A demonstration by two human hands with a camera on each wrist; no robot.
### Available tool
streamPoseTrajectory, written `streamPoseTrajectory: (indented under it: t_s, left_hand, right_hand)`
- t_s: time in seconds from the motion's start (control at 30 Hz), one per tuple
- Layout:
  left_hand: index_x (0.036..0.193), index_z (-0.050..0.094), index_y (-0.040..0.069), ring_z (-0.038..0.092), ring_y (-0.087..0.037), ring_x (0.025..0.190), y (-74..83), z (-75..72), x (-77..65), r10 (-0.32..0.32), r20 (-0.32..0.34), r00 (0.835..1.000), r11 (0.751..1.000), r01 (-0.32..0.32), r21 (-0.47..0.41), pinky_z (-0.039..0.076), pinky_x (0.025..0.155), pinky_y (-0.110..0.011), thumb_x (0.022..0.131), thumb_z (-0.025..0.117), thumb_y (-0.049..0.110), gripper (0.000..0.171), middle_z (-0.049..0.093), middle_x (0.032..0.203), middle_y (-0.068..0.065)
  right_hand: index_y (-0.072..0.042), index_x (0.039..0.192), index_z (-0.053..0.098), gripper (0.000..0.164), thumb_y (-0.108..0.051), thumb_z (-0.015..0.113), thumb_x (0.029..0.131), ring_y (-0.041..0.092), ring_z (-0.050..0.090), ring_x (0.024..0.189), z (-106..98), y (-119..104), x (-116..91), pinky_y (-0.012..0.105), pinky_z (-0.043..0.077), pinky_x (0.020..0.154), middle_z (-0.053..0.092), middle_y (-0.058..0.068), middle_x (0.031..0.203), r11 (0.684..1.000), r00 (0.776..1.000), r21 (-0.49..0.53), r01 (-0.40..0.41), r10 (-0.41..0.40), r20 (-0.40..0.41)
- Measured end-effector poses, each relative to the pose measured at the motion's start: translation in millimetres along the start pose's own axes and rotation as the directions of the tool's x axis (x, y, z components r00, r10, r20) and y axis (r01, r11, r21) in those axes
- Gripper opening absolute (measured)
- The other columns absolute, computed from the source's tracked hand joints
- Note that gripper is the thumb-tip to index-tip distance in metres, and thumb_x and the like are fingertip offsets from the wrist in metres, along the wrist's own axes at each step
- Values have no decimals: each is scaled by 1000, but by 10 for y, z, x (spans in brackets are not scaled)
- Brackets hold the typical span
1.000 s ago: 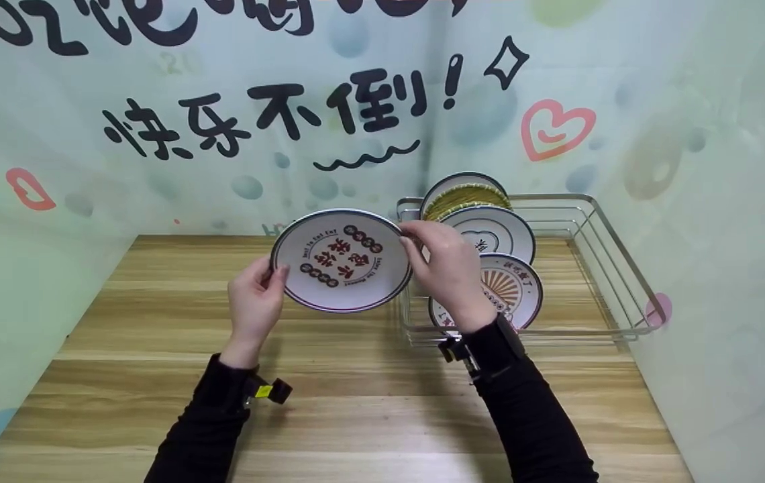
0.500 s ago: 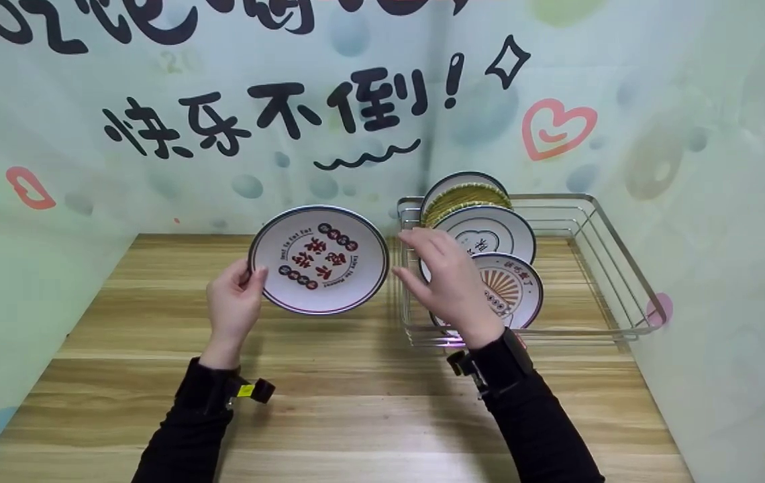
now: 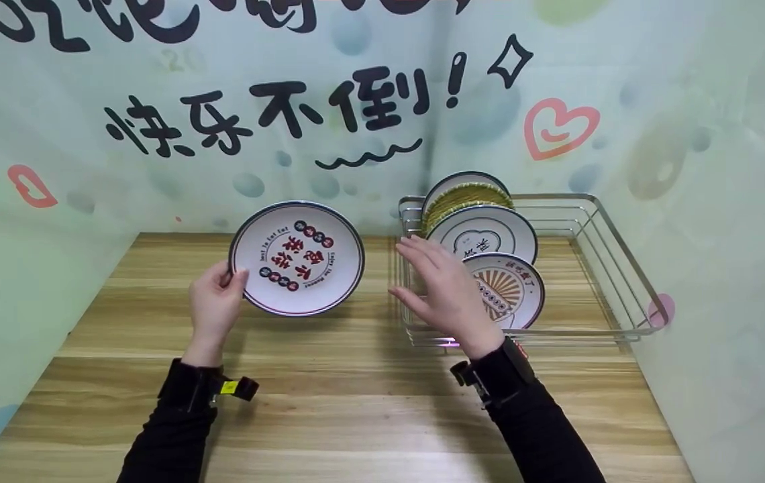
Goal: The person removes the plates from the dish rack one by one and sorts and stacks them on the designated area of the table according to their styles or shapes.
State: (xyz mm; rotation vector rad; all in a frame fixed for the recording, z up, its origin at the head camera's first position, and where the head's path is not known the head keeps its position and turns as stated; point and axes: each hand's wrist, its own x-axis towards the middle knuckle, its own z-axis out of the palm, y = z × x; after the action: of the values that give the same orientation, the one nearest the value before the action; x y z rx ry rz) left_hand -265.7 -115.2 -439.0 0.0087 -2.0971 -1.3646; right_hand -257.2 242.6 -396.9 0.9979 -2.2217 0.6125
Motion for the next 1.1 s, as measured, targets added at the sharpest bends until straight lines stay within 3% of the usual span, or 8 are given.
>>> streamPoseTrajectory:
  t_s: [0.33,0.63,0.73,0.9,1.1]
  left_hand:
    - [94,72,-5,62,-26,68,-155,-171,79,-123,0,992,990,123,68,48,57,-22,86,71,-1,10,72,82,-17]
    - [89,70,-7,62,-32,73,-312,-298,140,-164,-1,987,979,163,120,50,66,-35,87,68,1,8,70,83,-19]
    - [96,71,-7,66,-33,80,-371,-335,157,-215,-5,977,970,215,114,55,72,-36,87,68,0,12,72,92,-22]
    - [102,72,-7,67,-32,83,-488,-412,178,-277,-6,961,952,276,132,55,70,-30,88,67,0,16,72,98,-23]
    - [106,68,-10,66,-37,94,-605,-505,197,-353,12,936,929,349,123,55,84,-41,91,64,2,19,69,107,-28]
  right_hand:
    - [2,136,55,62,-27,74,85,39,50,126,-34,49,-65,49,34,111,56,21,136,1000,999,-9,24,-24,31]
    - [3,136,54,63,-26,73,84,41,52,123,-156,124,-115,45,32,113,56,21,136,999,999,-28,34,-33,23]
    - [3,136,55,62,-25,74,84,41,52,123,-197,141,-123,47,35,110,57,21,135,999,999,-39,33,-32,21]
    - [5,134,56,62,-23,76,82,40,53,123,-262,173,-123,53,38,106,57,24,133,997,999,-65,39,-38,16]
    - [2,135,56,63,-24,76,81,39,53,123,-382,229,-121,47,38,109,58,22,134,995,1000,-98,-3,5,21]
